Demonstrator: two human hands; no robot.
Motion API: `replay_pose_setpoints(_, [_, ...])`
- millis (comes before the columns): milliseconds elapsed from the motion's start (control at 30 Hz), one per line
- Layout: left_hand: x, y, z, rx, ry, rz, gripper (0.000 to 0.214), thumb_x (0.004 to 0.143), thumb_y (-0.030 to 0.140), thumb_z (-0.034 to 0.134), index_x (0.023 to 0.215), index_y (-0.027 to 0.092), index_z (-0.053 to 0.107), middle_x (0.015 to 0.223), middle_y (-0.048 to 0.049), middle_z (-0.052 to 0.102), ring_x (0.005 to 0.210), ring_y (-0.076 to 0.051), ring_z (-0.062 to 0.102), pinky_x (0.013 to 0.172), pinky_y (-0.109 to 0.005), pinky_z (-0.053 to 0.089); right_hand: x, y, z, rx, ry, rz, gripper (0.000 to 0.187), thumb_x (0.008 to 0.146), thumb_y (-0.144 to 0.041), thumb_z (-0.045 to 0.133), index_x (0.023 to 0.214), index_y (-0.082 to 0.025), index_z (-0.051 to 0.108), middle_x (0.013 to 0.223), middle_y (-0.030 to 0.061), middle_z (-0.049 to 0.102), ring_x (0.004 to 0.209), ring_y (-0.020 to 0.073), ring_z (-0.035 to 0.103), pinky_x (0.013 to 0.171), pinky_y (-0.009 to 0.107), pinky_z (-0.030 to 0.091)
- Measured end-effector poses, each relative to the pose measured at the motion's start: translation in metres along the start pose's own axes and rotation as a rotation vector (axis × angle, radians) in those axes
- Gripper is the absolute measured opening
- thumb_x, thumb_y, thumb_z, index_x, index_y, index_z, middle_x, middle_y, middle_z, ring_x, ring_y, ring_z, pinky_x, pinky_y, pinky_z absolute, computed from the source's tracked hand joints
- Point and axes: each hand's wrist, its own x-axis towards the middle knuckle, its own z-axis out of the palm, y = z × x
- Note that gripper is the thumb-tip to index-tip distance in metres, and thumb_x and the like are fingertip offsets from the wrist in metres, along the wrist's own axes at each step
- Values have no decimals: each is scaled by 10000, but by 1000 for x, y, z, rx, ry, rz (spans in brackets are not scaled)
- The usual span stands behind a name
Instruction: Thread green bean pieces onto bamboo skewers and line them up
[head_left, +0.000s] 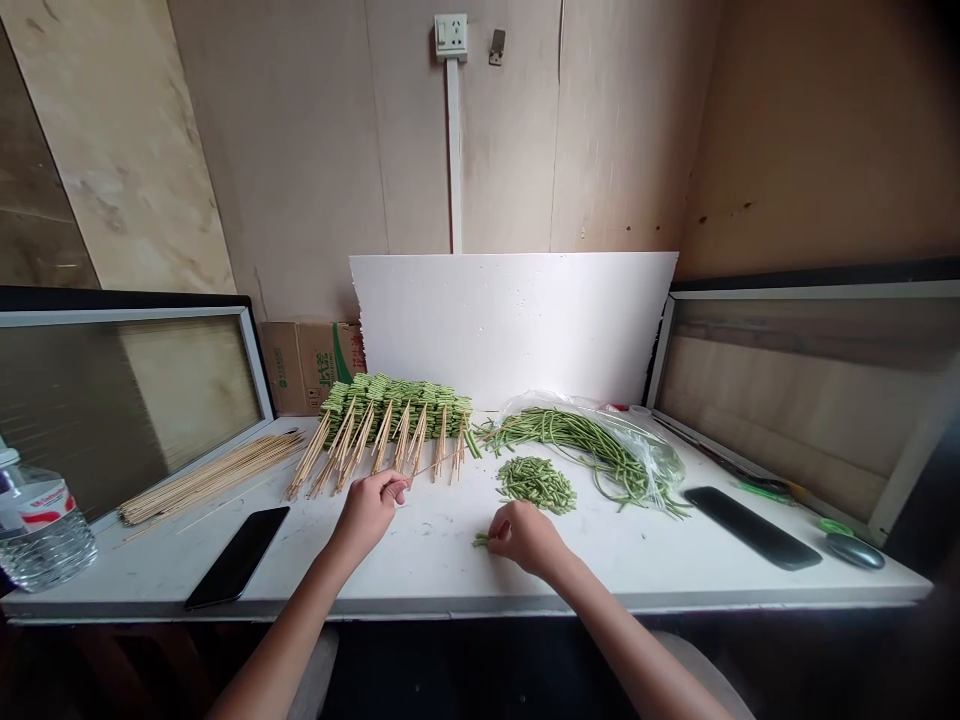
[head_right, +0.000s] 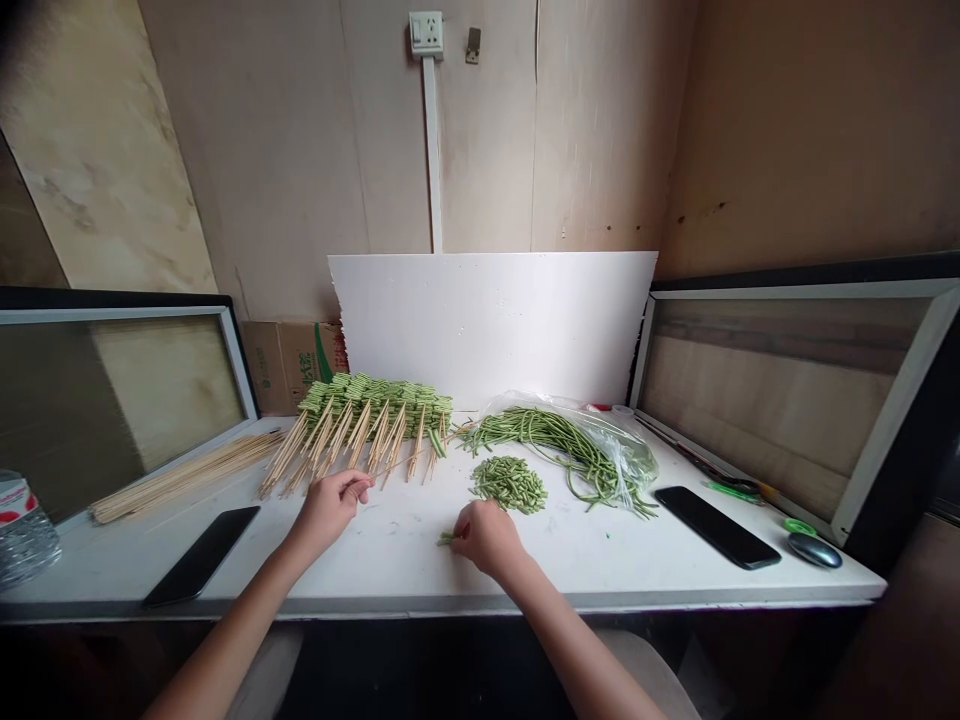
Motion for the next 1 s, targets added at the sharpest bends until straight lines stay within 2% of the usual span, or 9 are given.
replay_pose_setpoints(133, [0, 2, -2, -10, 1, 8, 295, 948, 347, 487, 860, 197, 725, 738, -27, 722, 588, -173, 573, 610, -273, 406, 3, 5, 0, 73, 15, 4, 104, 701, -151, 802, 738, -244, 831, 782, 62, 805, 702, 248, 713, 603, 313, 473])
replay_pose_setpoints(267, [-1, 4, -2, -14, -3, 9, 300, 946, 354, 481, 867, 198, 725, 735, -28, 723, 588, -176, 581, 610, -274, 411, 11, 16, -13, 216, 138, -58, 93, 818, -274, 746, 803, -237, 830, 865, 82, 811, 807, 270, 730, 696, 355, 532])
replay_pose_setpoints(367, [-1, 6, -3, -23, -9, 17, 314, 947, 363, 477, 877, 194, 732, 740, -34, 728, 594, -177, 586, 609, -275, 416, 18, 28, -32, 471, 175, -44, 273, 848, -473, 734, 868, -213, 815, 922, 102, 811, 848, 269, 734, 741, 372, 554])
replay_pose_setpoints(500, [-1, 8, -3, -48, -40, 15, 327, 945, 382, 478, 879, 189, 734, 728, -36, 725, 588, -177, 582, 604, -274, 418, 23, 41, -56, 921, 191, 45, 468, 777, -645, 771, 970, -219, 782, 998, 86, 798, 928, 247, 721, 726, 319, 544])
replay_pose_setpoints(633, [-2, 9, -3, -58, -76, 19, 352, 953, 406, 475, 880, 182, 736, 731, -42, 721, 582, -174, 566, 594, -273, 414, 23, 45, -64, 1226, 203, 37, 433, 749, -611, 832, 977, -250, 764, 1042, 65, 777, 980, 232, 713, 737, 296, 560])
replay_pose_setpoints(800, [-2, 8, -4, -84, -121, 18, 357, 955, 411, 480, 885, 182, 746, 722, -39, 712, 595, -179, 582, 594, -271, 418, 26, 46, -62, 1465, 268, 20, 355, 741, -517, 881, 960, -276, 741, 1141, 56, 767, 1109, 257, 707, 830, 343, 609])
replay_pose_setpoints(1000, [-3, 13, -7, -95, -151, 3, 378, 959, 438, 483, 879, 179, 746, 727, -51, 712, 616, -190, 588, 610, -280, 425, 27, 49, -60, 1608, 290, -24, 375, 706, -389, 937, 1020, -298, 753, 1032, 2, 758, 905, 162, 711, 735, 253, 595])
